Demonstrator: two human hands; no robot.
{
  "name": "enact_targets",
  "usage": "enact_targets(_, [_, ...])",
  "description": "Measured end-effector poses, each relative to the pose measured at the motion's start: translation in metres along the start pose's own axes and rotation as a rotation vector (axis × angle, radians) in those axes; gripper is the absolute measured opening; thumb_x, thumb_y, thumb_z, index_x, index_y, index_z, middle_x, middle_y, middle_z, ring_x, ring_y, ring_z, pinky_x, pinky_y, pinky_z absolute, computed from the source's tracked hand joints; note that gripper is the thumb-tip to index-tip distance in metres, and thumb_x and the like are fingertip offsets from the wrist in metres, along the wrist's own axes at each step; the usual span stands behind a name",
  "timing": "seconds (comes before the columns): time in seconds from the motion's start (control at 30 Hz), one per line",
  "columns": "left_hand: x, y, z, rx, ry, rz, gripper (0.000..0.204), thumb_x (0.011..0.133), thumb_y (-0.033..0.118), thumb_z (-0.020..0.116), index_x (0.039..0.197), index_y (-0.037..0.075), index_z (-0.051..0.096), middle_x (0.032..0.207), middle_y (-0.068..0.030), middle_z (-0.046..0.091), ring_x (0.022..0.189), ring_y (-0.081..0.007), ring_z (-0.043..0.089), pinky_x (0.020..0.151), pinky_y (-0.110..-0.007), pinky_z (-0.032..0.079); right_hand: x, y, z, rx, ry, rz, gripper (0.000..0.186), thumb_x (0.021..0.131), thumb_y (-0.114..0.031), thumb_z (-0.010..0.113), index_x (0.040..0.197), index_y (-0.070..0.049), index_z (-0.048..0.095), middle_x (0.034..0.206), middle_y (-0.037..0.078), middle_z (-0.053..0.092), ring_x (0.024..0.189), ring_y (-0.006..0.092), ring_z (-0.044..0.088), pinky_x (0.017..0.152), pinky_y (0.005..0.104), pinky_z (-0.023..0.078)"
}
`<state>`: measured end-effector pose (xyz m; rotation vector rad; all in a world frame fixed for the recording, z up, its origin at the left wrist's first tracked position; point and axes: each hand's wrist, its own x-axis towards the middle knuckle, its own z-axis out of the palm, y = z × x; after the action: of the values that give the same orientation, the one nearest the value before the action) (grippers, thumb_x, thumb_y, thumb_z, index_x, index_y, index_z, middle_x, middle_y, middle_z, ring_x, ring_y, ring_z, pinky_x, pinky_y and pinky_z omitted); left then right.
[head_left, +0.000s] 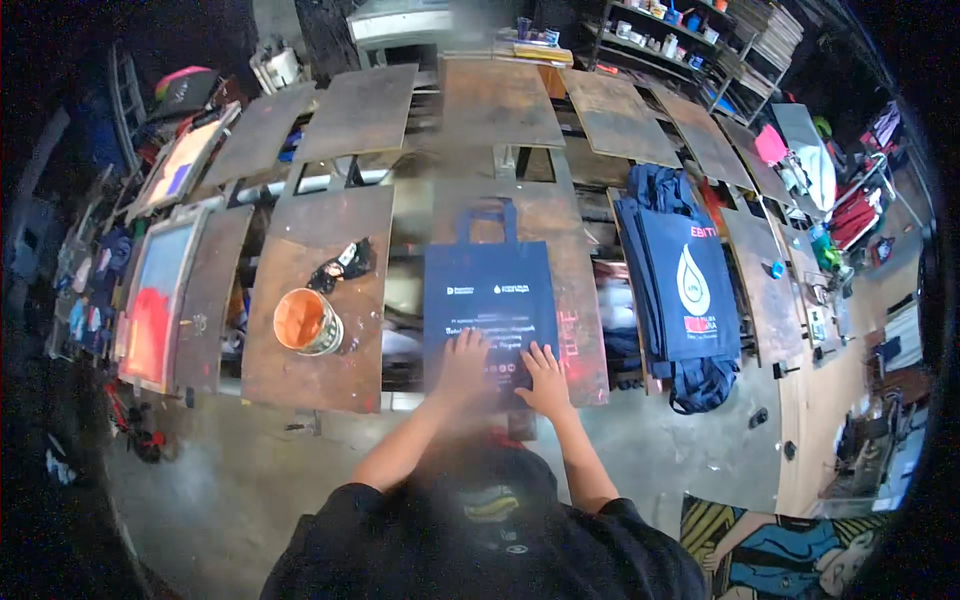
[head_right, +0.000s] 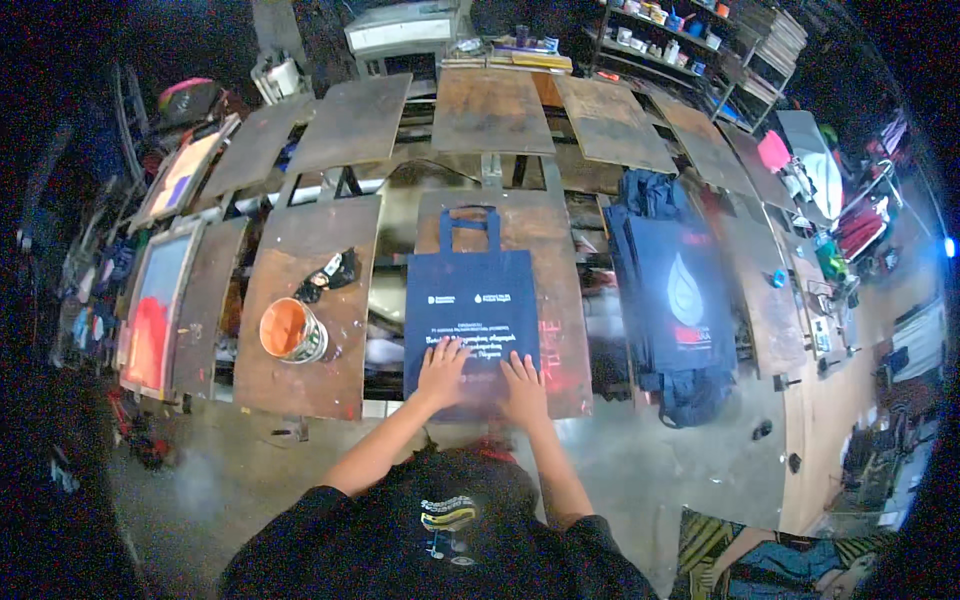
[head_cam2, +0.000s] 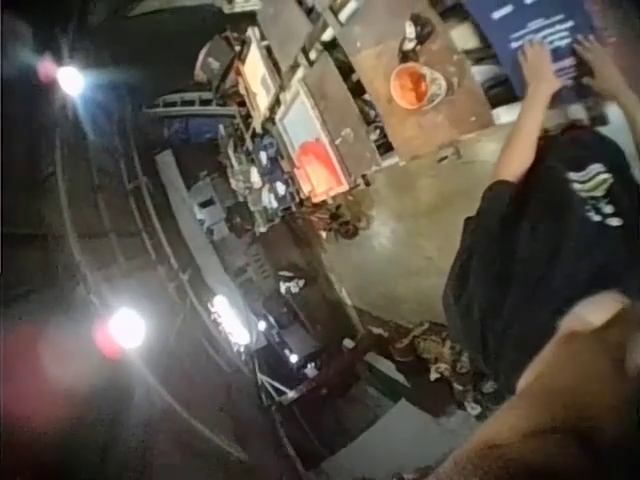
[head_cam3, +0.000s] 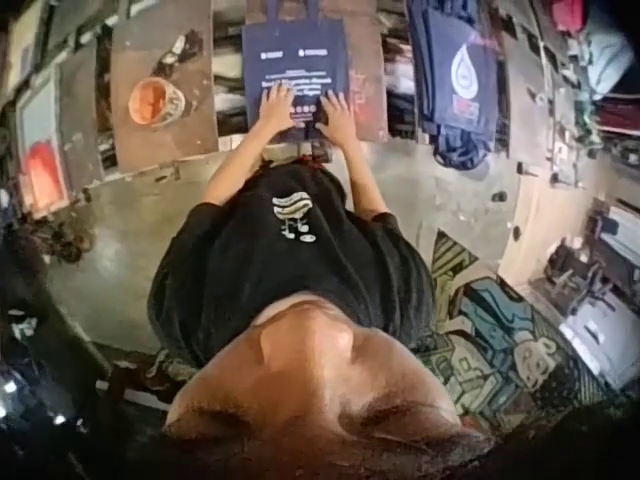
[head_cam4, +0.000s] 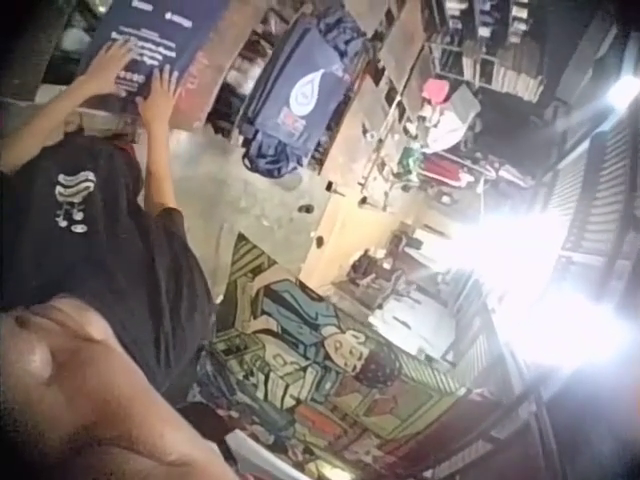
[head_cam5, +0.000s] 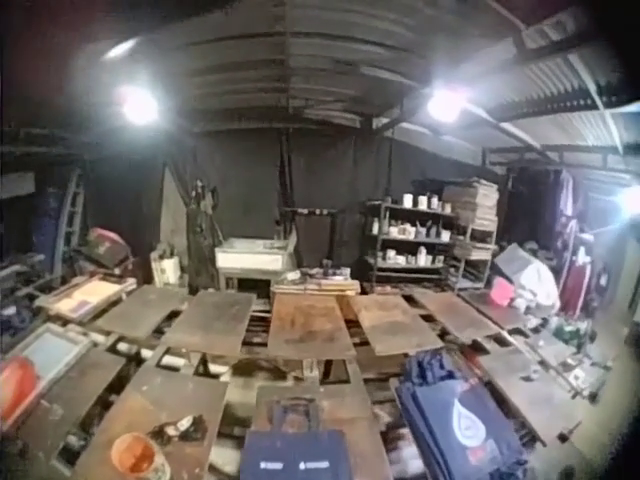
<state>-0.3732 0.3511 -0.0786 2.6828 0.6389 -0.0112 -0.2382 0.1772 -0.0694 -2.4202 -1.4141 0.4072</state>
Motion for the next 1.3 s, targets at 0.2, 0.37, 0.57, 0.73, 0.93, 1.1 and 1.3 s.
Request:
enact_targets(0.2, [0.032,0.022,-0.004,0.062,-0.128,-0.118,0.108,0.062,0.035,0.089,0.152,0.016,0.033,0.154,-0.0163,0.033,0.142,-0.0399,0.033,0.108,-0.062,0.037,0.024,-0.008,-0.016,-0.14,-0.067,0.056,0.074,0.068,-0.031,0.084,0.134,-0.012,0.056,0.149,0.01,0.046,0.139,0.036,0.04,0.109,0.0561,0.04])
enact_targets(0.37, [0.033,0.022,0.01,0.151,-0.247,-0.246,0.126,0.055,0.04,0.093,0.156,0.013,0.023,0.154,-0.0225,0.03,0.142,-0.0444,0.029,0.108,-0.064,0.037,0.062,-0.006,-0.035,-0.096,-0.083,-0.057,0.033,0.077,-0.024,0.07,0.106,-0.009,0.066,0.114,0.015,0.068,0.112,0.036,0.062,0.093,0.0541,0.048])
enact_targets(0.57, [0.043,0.062,-0.019,0.18,-0.343,-0.308,0.135,0.053,0.028,0.097,0.159,0.017,0.014,0.16,-0.0174,0.022,0.149,-0.0458,0.015,0.114,-0.063,0.031,0.117,0.038,-0.01,-0.16,-0.114,0.004,0.06,0.07,-0.032,0.08,0.116,-0.008,0.05,0.092,0.014,0.073,0.095,0.0351,0.07,0.089,0.0515,0.048])
enact_targets(0.73, [0.037,0.056,-0.024,0.063,-0.38,-0.437,0.139,0.049,0.026,0.098,0.159,0.029,0.014,0.166,-0.0162,0.003,0.147,-0.0562,0.002,0.109,-0.076,0.026,0.141,0.031,-0.043,-0.059,-0.354,0.01,0.086,0.056,-0.045,0.092,0.119,-0.008,0.047,0.098,0.015,0.073,0.099,0.0355,0.07,0.092,0.0514,0.047])
enact_targets(0.93, [0.043,0.051,-0.017,0.038,-0.37,-0.479,0.137,0.046,0.022,0.099,0.157,0.032,0.018,0.166,-0.0157,-0.005,0.146,-0.0596,-0.004,0.105,-0.079,0.028,0.146,0.027,-0.041,-0.076,-0.436,0.033,0.097,0.057,-0.043,0.092,0.131,-0.005,0.043,0.104,0.018,0.073,0.102,0.0353,0.07,0.096,0.0496,0.047])
enact_targets(1.1, [0.039,0.049,-0.014,0.07,-0.357,-0.41,0.137,0.053,0.028,0.096,0.16,0.031,0.012,0.166,-0.0215,-0.008,0.142,-0.0653,0.004,0.102,-0.078,0.03,0.15,0.028,-0.046,-0.109,-0.427,0.007,0.097,0.056,-0.044,0.093,0.128,-0.002,0.044,0.102,0.02,0.073,0.099,0.0381,0.07,0.087,0.0465,0.054])
enact_targets(1.3, [0.035,0.046,0.001,0.128,-0.306,-0.404,0.126,0.06,0.026,0.091,0.16,0.03,0.015,0.165,-0.024,-0.003,0.142,-0.0659,0.008,0.103,-0.078,0.028,0.162,0.028,-0.046,-0.131,-0.489,-0.001,0.093,0.054,-0.043,0.094,0.122,-0.002,0.047,0.102,0.021,0.072,0.099,0.039,0.071,0.085,0.0461,0.057])
